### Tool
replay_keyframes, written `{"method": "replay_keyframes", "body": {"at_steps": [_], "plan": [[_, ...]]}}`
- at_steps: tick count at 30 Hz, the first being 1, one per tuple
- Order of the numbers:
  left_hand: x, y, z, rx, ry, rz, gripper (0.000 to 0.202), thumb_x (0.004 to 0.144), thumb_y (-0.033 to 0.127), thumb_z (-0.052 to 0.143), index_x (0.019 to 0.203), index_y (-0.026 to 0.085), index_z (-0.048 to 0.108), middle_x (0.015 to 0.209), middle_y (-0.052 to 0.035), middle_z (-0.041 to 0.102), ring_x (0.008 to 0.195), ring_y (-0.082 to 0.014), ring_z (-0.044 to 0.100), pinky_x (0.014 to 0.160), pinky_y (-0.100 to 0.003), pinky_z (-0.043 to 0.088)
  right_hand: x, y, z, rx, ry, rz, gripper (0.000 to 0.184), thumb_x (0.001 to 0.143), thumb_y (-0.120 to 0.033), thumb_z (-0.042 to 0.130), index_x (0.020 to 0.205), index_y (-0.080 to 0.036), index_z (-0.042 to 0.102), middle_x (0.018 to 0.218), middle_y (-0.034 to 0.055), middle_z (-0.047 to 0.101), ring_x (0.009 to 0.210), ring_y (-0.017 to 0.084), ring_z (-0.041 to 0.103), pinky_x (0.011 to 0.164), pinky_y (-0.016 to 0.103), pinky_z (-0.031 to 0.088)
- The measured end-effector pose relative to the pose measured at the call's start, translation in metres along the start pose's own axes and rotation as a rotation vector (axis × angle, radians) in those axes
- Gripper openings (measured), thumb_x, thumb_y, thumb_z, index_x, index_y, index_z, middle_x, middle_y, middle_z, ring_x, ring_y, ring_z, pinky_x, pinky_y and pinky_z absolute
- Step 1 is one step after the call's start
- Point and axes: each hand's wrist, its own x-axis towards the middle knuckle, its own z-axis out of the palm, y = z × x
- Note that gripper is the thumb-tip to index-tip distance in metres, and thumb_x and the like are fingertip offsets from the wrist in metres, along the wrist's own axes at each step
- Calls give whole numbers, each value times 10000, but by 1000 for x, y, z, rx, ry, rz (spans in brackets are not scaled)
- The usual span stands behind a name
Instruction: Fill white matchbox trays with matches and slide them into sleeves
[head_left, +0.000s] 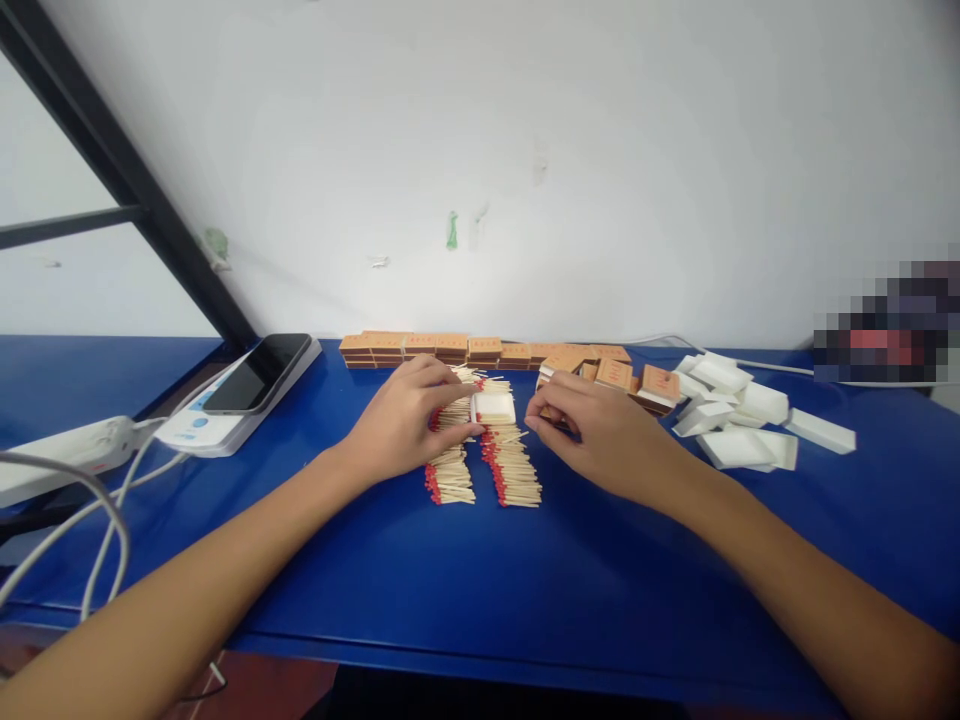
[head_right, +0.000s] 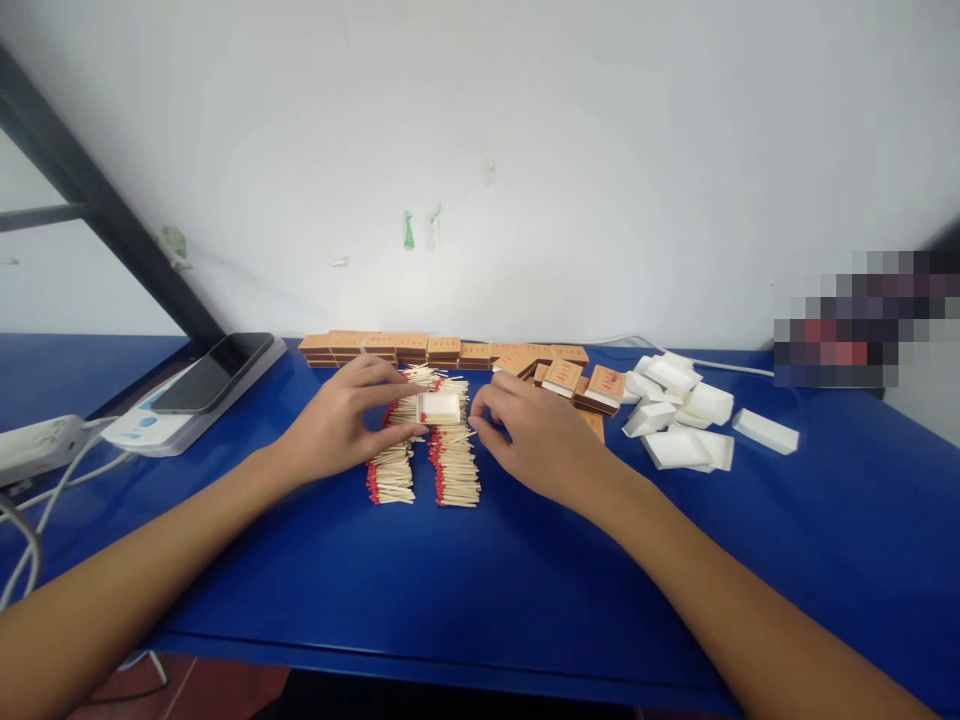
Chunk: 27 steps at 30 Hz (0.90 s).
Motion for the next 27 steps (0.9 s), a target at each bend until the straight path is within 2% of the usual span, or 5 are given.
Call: {"method": "replay_keyframes", "body": {"at_steps": [3,6,14,20,27], "plan": [[0,-3,0,29,15,-6,414,947,441,748,1246,155,732,1060,-95,724,1017,-251,612,921,-446,522,-1,8,2,11,-147,30,64,996,-228,591,975,-214,650,947,43,615,848,192,595,738,330,440],[0,-3,0,38,12,-8,416,950,441,745,1256,160,725,1060,-91,725,1020,-249,609,918,-443,523,-2,13,7,15,-213,33,41,991,-248,619,996,-219,647,981,45,617,886,202,592,764,343,448],[-1,-3,0,44,2,-7,418,949,436,746,1255,152,726,1067,-91,721,1030,-251,610,936,-444,516,-1,13,14,82,-237,26,74,1007,-222,592,948,-213,635,969,36,597,839,176,580,715,310,436],[-1,-3,1,47,3,1,417,950,447,742,1249,157,721,1054,-86,725,1023,-250,612,922,-433,520,-2,13,18,100,-209,-26,117,1006,-178,545,909,-201,607,946,40,606,793,161,565,695,291,422],[-1,-4,0,42,-5,-3,423,946,435,748,1248,140,723,1050,-92,719,1030,-254,610,916,-434,519,-3,14,20,98,-238,-32,97,1007,-188,537,917,-201,569,956,45,602,768,159,553,675,285,415]]}}
